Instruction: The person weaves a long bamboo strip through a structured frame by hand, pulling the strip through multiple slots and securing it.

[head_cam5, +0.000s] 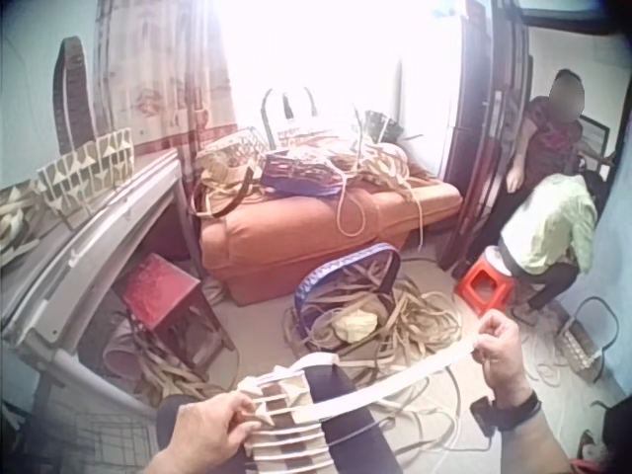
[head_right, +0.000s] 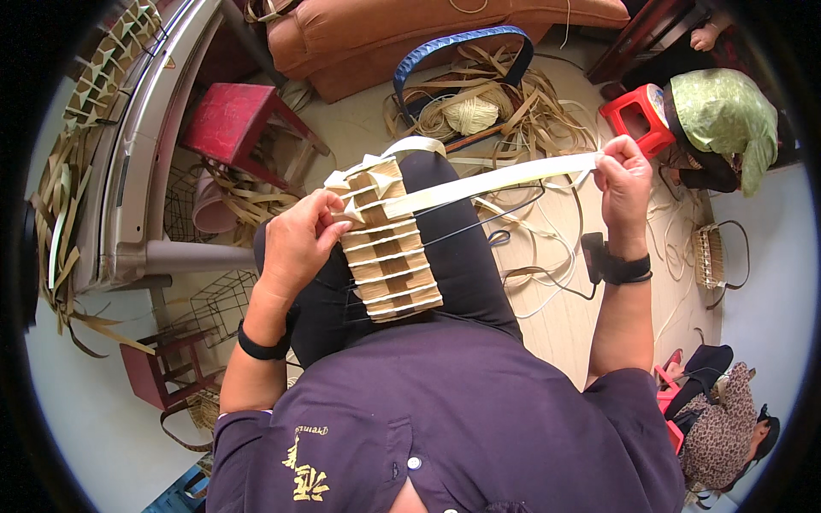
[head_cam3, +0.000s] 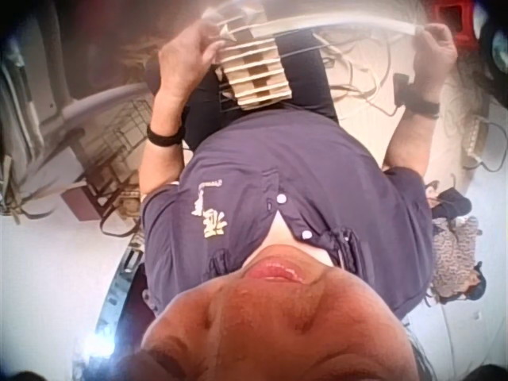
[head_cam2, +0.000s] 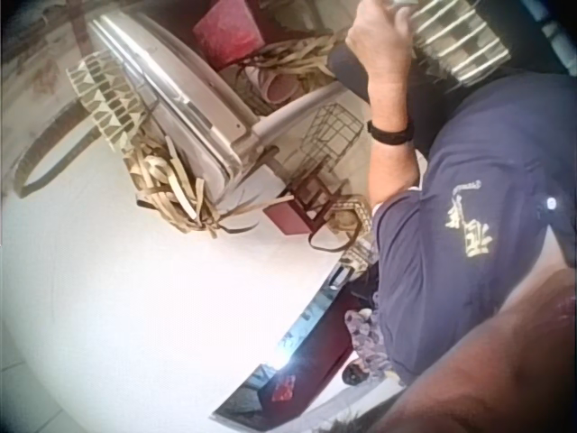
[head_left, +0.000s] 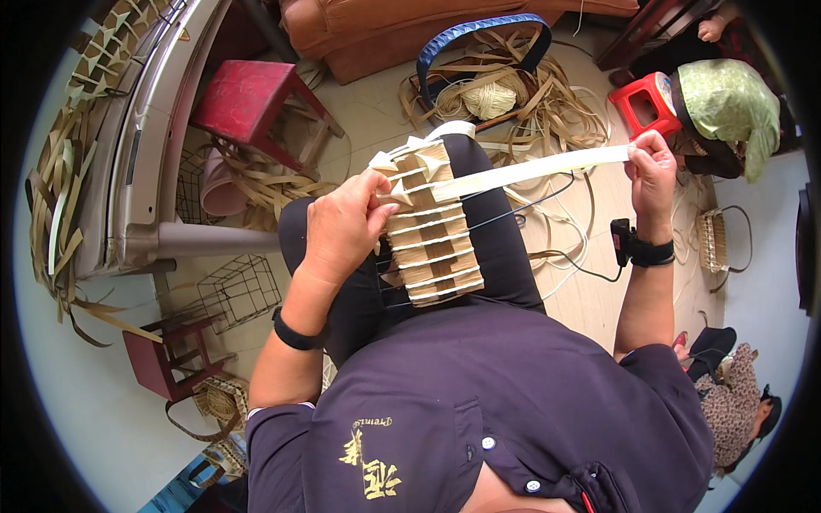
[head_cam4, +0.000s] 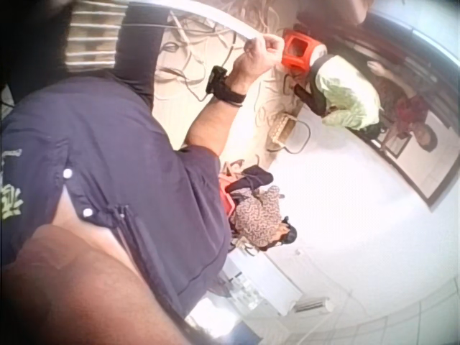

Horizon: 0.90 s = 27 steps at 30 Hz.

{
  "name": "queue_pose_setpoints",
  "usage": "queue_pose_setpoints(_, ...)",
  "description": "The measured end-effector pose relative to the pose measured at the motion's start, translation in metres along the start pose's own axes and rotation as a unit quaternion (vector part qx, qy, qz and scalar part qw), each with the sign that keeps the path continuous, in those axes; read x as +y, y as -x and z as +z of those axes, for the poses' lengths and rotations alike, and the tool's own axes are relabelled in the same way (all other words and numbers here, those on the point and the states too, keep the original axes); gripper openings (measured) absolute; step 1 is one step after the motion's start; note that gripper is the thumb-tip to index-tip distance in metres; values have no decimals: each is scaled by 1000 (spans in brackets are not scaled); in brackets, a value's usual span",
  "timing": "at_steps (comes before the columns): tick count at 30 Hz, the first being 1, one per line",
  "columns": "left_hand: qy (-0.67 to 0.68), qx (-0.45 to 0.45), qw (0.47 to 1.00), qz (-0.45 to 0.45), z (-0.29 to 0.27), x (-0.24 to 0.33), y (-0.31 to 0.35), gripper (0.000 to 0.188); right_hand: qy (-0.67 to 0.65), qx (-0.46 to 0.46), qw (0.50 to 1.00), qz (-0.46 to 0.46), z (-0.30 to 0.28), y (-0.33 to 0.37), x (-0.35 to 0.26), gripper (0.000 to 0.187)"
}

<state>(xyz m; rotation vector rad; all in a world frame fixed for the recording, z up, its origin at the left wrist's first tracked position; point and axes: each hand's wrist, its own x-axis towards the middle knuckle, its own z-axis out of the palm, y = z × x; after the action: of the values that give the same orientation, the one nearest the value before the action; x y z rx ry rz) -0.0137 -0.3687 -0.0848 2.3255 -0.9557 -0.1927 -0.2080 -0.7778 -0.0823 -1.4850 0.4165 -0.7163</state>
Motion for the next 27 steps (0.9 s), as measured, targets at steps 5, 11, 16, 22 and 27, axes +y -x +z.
queue_pose_setpoints(5, 16, 78, 997, 20, 4, -4, 9, 21, -218, -66, 971, 73, 16, 15, -36, 8)
queue_pose_setpoints(11, 204, -48, 968, 139, -28, 58, 19, 51, -218, -492, 843, 6, 63, 42, -109, 21)
queue_pose_setpoints(16, 176, -38, 947, 266, -36, 109, 53, 60, 6, -624, 775, -101, 142, 79, -135, 35)
queue_pose_setpoints(22, 141, 16, 952, 272, -40, 96, 68, 40, 15, -597, 796, -101, 164, 72, -121, 35)
queue_pose_setpoints(27, 236, 2, 953, 190, -47, 86, 81, 42, 124, -495, 816, -271, 200, 71, -104, 51)
